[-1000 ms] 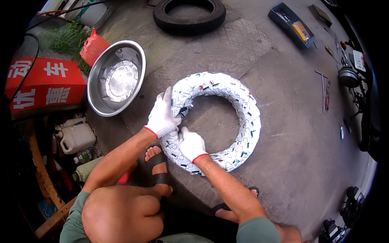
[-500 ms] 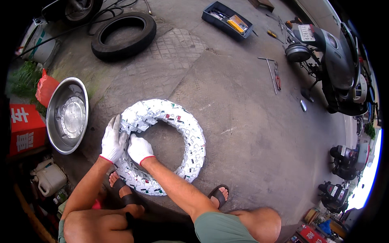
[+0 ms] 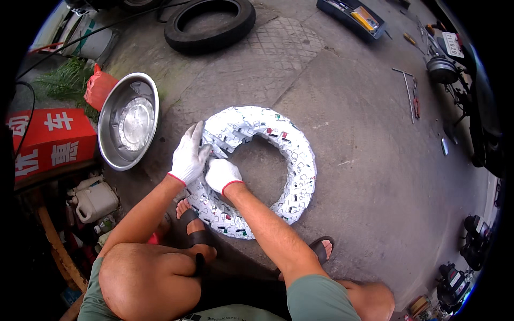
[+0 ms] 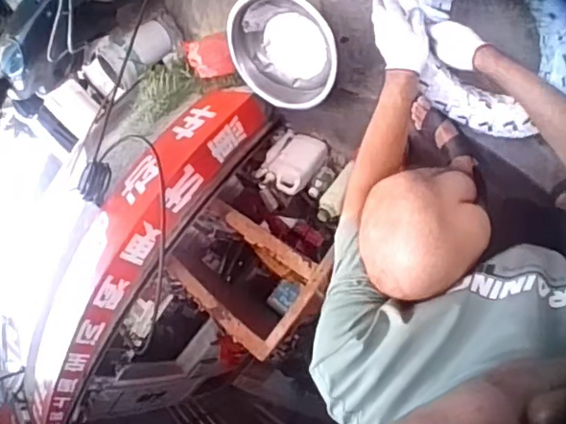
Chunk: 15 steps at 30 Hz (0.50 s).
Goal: The person unwraps a tire, applies a substance to its rim with a brush, and then fits the tire onto a wheel rim by hand while sitting on the ground.
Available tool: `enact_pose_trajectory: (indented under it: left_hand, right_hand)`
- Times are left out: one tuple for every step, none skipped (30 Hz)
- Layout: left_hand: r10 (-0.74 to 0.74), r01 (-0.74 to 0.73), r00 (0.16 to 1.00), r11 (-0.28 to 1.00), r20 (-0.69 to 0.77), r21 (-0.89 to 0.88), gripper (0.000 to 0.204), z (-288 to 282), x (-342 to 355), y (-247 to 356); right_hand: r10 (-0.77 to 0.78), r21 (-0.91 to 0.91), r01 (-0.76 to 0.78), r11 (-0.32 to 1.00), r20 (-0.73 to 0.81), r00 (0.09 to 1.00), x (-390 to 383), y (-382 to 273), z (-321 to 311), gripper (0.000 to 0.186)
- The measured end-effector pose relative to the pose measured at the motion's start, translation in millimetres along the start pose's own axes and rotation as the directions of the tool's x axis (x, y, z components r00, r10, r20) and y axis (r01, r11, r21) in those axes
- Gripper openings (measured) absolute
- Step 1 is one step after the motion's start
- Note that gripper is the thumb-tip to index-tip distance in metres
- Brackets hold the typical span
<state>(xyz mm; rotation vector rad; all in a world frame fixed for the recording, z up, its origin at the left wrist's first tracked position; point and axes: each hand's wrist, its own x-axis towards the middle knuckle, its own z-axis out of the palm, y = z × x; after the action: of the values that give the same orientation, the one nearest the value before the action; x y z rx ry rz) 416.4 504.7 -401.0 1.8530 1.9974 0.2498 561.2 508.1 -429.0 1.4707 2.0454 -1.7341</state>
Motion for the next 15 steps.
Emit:
enact_pose_trajectory:
  left_hand:
    - [0.029, -0.029, 1.0, 0.999, -0.005, -0.025, 0.075, 4.6, 3.3, 1.0]
    - [0.032, -0.032, 1.0, 0.998, 0.0, -0.053, 0.075, 4.8, 3.7, 0.8]
    - [0.034, -0.035, 0.999, 0.998, -0.014, -0.047, 0.074, 0.3, -0.3, -5.3]
    - [0.019, -0.019, 1.0, 0.999, -0.007, -0.035, 0.074, -2.9, -4.1, -10.5]
    - [0.014, -0.014, 1.0, 0.999, -0.009, -0.034, 0.074, -4.6, -6.3, -13.2]
    - [-0.003, 0.003, 1.0, 0.999, 0.011, -0.049, 0.071, -7.7, -6.3, -13.9]
    - [0.009, -0.009, 1.0, 0.999, 0.009, -0.052, 0.071, -8.3, -7.0, -15.3]
    - [0.003, -0.003, 1.0, 0.999, 0.004, -0.042, 0.071, -11.0, -6.4, -14.3]
    - [-0.001, 0.002, 1.0, 0.999, 0.007, -0.042, 0.07, -9.9, -6.6, -11.2]
    - [0.005, -0.005, 1.0, 0.999, 0.0, -0.053, 0.07, -11.2, -5.0, -11.1]
    - [0.011, -0.011, 1.0, 0.997, 0.007, -0.08, 0.07, -8.3, -3.3, -6.5]
    - [0.011, -0.01, 1.0, 0.995, 0.012, -0.1, 0.07, -7.1, -3.8, -5.1]
    - [0.014, -0.014, 1.0, 0.996, 0.004, -0.091, 0.069, -5.5, -3.0, -3.3]
    - [0.01, -0.009, 1.0, 0.997, 0.01, -0.083, 0.07, -6.0, -2.0, -5.9]
    - [0.006, -0.005, 1.0, 0.997, 0.015, -0.076, 0.07, -5.8, -3.1, -7.2]
  right_hand:
    - [0.041, 0.003, -0.041, 0.999, -0.037, 0.998, -1.3, 3.6, 2.6, 0.036]
    - [0.047, 0.026, -0.046, 0.999, -0.053, 0.997, -7.0, 6.9, 8.8, 0.035]
    - [-0.007, -0.103, 0.015, 0.995, 0.077, 0.997, -18.3, 4.2, 14.3, 0.033]
    - [-0.019, -0.095, 0.029, 0.995, 0.108, 0.994, -30.3, 2.9, 28.9, 0.033]
    - [-0.026, -0.097, 0.038, 0.995, 0.126, 0.992, -42.4, 2.4, 36.0, 0.033]
    - [-0.054, -0.105, 0.07, 0.992, 0.144, 0.988, -45.0, 4.4, 33.0, 0.033]
    - [-0.082, -0.112, 0.1, 0.989, 0.162, 0.983, -45.9, 6.9, 29.7, 0.033]
    - [-0.109, -0.115, 0.132, 0.985, 0.18, 0.977, -45.4, 10.0, 26.6, 0.033]
    - [-0.114, -0.138, 0.14, 0.98, 0.183, 0.977, -42.2, 17.3, 20.7, 0.033]
    - [-0.112, -0.121, 0.124, 0.985, 0.103, 0.988, -34.2, 20.9, 16.7, 0.032]
    - [-0.087, -0.103, 0.09, 0.991, 0.028, 0.996, -27.1, 28.6, 14.0, 0.032]
    - [-0.024, -0.101, 0.021, 0.995, -0.023, 0.999, -18.8, 25.0, 8.2, 0.031]
    - [-0.038, -0.112, 0.034, 0.993, -0.034, 0.999, -10.3, 27.2, 7.9, 0.031]
    - [-0.086, -0.185, 0.108, 0.977, 0.125, 0.988, -11.0, 26.6, 13.7, 0.032]
    - [-0.118, -0.246, 0.191, 0.95, 0.283, 0.952, -13.2, 26.9, 19.0, 0.033]
